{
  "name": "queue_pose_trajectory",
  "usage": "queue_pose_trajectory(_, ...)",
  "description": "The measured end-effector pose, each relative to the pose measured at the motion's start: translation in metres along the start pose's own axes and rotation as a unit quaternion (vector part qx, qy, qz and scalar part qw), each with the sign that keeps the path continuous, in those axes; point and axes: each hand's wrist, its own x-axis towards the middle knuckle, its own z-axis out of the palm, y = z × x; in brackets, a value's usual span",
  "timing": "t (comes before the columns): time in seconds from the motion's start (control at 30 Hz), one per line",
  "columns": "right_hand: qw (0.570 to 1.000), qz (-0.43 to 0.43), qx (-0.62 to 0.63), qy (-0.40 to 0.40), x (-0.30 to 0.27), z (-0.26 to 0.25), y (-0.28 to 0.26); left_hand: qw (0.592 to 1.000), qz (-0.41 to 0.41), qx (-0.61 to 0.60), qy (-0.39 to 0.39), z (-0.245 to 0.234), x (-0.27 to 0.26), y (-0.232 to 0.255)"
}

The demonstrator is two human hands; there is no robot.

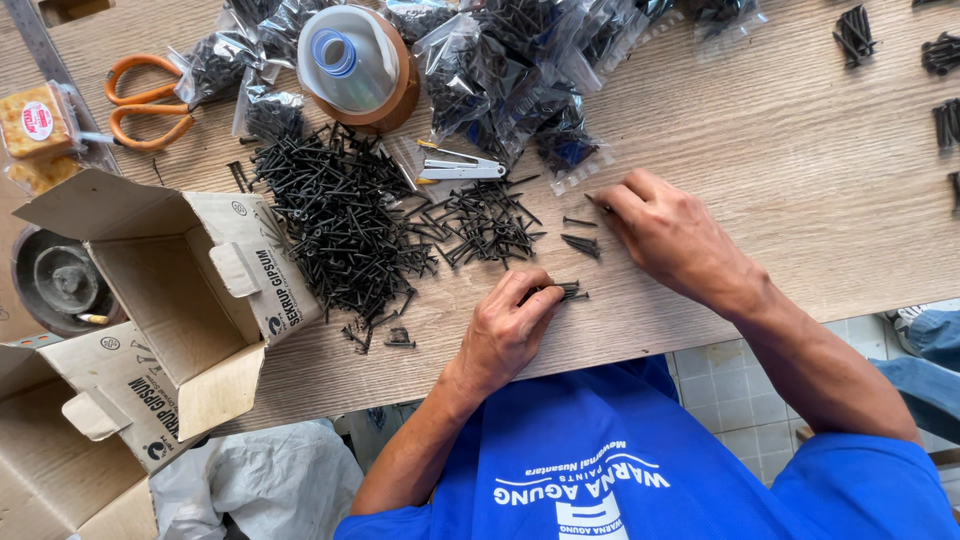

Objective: The person sorts black screws on a wooden table, picking them up and arranging them into small piles. The person also handles plastic bags containing screws and moves them around the workspace.

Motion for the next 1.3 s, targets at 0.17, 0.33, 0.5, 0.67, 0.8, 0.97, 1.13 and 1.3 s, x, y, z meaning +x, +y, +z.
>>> queue_pose_trajectory(0.17,0.999,-0.037,0.034,0.014,0.013,0.002,-0.011,1.000,-0.002,-0.008,-0.003,-0.001,0.000,0.000)
queue_pose_trajectory(0.33,0.998,-0.039,0.044,0.018,0.005,0.018,-0.005,1.000,-0.014,-0.017,-0.002,-0.008,0.005,0.008)
queue_pose_trajectory(0.5,0.996,-0.034,0.087,0.016,-0.003,0.010,-0.011,0.998,-0.043,-0.047,-0.021,-0.017,0.010,0.013)
queue_pose_trajectory(0.67,0.995,-0.039,0.089,0.016,-0.011,0.024,-0.013,0.997,-0.051,-0.056,-0.030,-0.022,0.012,0.017)
queue_pose_trajectory(0.8,0.995,-0.050,0.085,0.024,-0.008,0.027,-0.020,0.995,-0.064,-0.062,-0.036,-0.020,0.007,0.015)
queue_pose_trajectory(0.97,0.990,-0.087,0.106,-0.017,-0.014,0.023,-0.031,0.994,-0.088,-0.063,-0.029,-0.013,-0.002,0.013)
queue_pose_trajectory(1.13,0.987,-0.102,0.123,-0.032,-0.019,0.015,-0.033,0.993,-0.104,-0.061,-0.022,-0.011,-0.002,0.016)
queue_pose_trajectory(1.3,0.989,-0.117,0.093,0.025,-0.029,0.036,-0.033,0.989,-0.124,-0.075,-0.044,-0.006,-0.004,0.015)
